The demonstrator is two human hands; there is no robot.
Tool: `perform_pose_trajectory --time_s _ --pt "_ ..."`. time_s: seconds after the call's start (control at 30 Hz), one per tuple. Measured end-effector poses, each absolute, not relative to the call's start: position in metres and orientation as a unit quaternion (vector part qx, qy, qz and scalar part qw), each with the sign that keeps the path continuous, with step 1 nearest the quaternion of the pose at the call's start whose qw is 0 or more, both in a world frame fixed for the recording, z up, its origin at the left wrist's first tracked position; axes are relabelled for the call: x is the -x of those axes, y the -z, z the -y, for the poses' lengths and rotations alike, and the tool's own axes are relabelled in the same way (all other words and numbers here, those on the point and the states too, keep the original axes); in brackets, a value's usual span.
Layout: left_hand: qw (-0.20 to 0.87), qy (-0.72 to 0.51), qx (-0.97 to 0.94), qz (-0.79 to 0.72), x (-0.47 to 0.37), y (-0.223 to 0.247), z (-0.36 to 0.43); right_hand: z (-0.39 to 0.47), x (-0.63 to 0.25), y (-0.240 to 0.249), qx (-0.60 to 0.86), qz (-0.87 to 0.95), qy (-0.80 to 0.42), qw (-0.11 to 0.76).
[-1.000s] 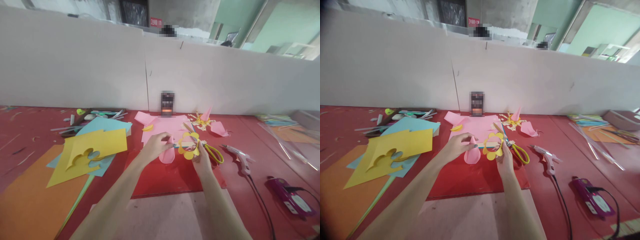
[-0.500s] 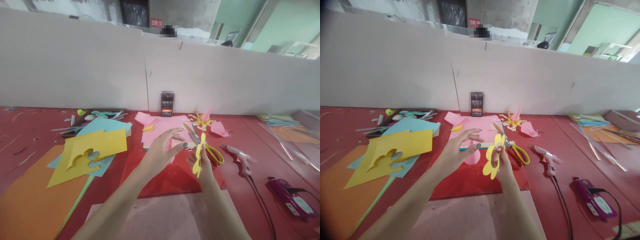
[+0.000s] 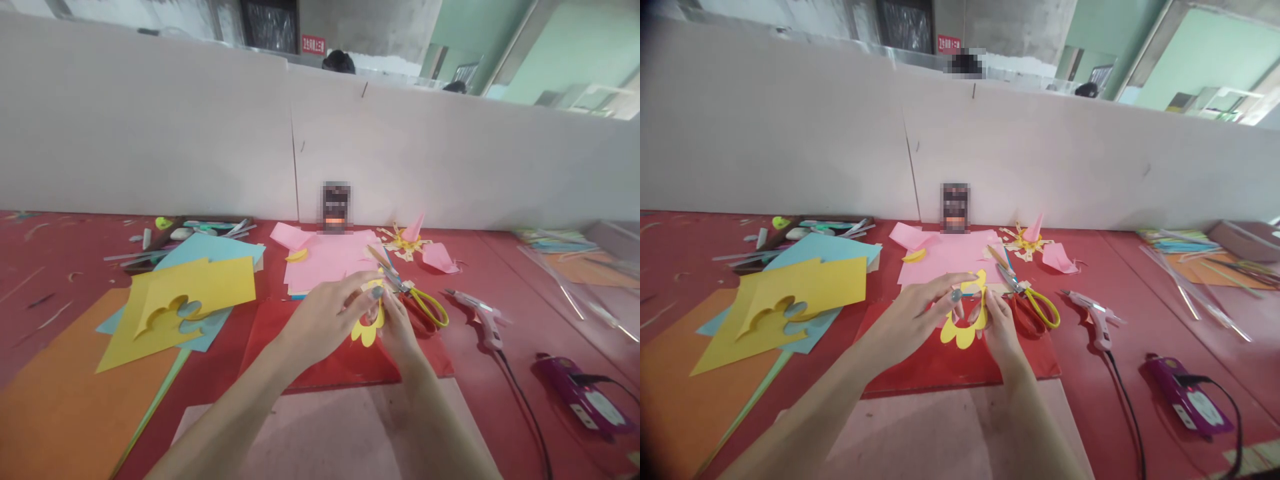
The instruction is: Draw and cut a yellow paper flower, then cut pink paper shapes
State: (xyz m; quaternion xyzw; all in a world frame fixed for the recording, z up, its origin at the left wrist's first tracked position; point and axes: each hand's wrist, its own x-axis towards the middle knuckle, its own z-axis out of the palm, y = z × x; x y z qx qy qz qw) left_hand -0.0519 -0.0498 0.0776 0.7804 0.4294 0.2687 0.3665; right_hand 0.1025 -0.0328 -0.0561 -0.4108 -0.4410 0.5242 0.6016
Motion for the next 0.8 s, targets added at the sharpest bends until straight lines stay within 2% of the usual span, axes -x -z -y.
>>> perform_pose_trajectory --time_s 0.3,0.8 --pt "0.371 -0.417 -0.698 -0.45 0.064 -0.06 0.024 0.035 -0.102 0.06 0.31 0.362 -0.643 0.6" --pt "0.444 -0.441 -0.623 -0.469 0.083 -0.05 -0.002 0.029 -0.1 0.063 0.287 0.349 -0.668 0.592"
